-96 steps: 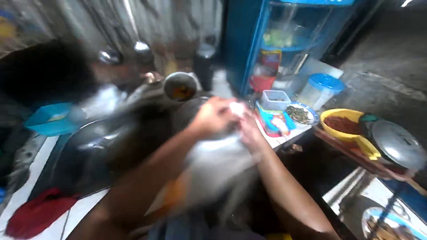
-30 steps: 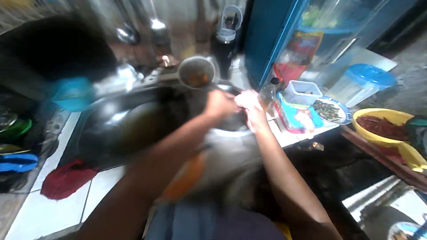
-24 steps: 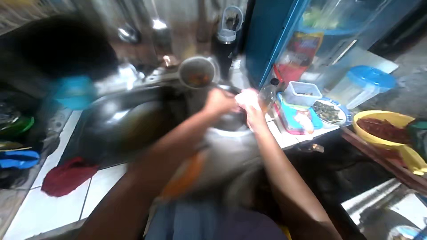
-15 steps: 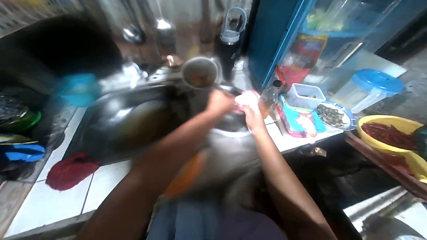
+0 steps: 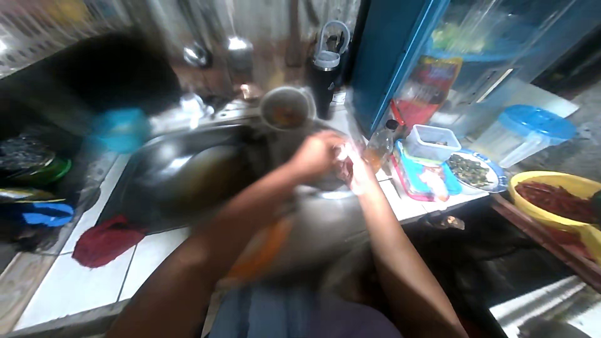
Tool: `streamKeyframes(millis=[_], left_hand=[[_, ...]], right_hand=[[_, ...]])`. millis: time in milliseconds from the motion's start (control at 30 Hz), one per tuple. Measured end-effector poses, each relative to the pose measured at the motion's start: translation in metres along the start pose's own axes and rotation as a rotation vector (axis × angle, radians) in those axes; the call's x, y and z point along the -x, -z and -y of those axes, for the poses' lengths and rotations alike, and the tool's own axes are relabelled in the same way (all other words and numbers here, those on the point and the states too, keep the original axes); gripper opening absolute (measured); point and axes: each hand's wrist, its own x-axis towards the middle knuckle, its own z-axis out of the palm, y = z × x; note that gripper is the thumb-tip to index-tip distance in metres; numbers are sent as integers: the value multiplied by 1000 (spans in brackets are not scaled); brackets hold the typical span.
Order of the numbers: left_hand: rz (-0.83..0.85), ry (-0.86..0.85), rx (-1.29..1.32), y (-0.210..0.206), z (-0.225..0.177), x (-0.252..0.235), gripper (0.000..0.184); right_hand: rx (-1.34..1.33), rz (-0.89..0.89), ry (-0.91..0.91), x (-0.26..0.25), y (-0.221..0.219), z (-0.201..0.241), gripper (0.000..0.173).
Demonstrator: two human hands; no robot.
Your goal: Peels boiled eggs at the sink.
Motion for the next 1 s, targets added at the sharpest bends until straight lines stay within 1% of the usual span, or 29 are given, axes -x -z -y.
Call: streamKeyframes(millis=[33, 67, 167, 200, 233, 267, 300, 333, 400, 533, 700, 833, 900, 933, 1000], left_hand=[[5, -86, -1, -1, 5, -1, 25], [10, -125, -6, 1, 7, -2, 23], [-7, -185, -37, 6, 9, -3, 18], [-11, -219, -57, 6, 9, -2, 17], [-18, -257, -85, 5, 8, -1, 17], [-22, -276, -111, 5, 5, 0, 17], [-21, -272, -135, 4, 3, 1, 18], [-19, -258, -156, 3, 1, 3, 18], [-51, -278, -173, -1, 0, 5, 16], [-140, -338, -220, -7, 2, 12, 14], [-188, -313, -235, -11, 1, 16, 14], [-179, -239, -225, -7, -1, 18, 12], [-135, -106, -231, -2, 0, 17, 15], [-57, 8, -232, 3, -1, 17, 18], [188, 271, -247, 13, -2, 13, 28]], right_hand=[[22, 7, -15, 1, -1, 0, 34], [47, 24, -26, 0, 0, 1, 39], [146, 70, -77, 2, 0, 2, 50], [164, 80, -88, 3, 0, 3, 51], [180, 99, -85, 4, 1, 3, 47], [190, 125, -67, 7, 1, 4, 38], [203, 170, -38, 8, 3, 4, 24], [220, 214, -9, 9, 5, 4, 18], [249, 262, 16, 10, 7, 6, 25], [279, 312, 7, 13, 8, 9, 20], [294, 291, -5, 17, 5, 9, 25], [333, 265, 8, 21, 1, 4, 40], [320, 262, 48, 20, 1, 3, 46], [310, 257, 74, 19, 2, 2, 46], [300, 252, 118, 16, 4, 0, 50]])
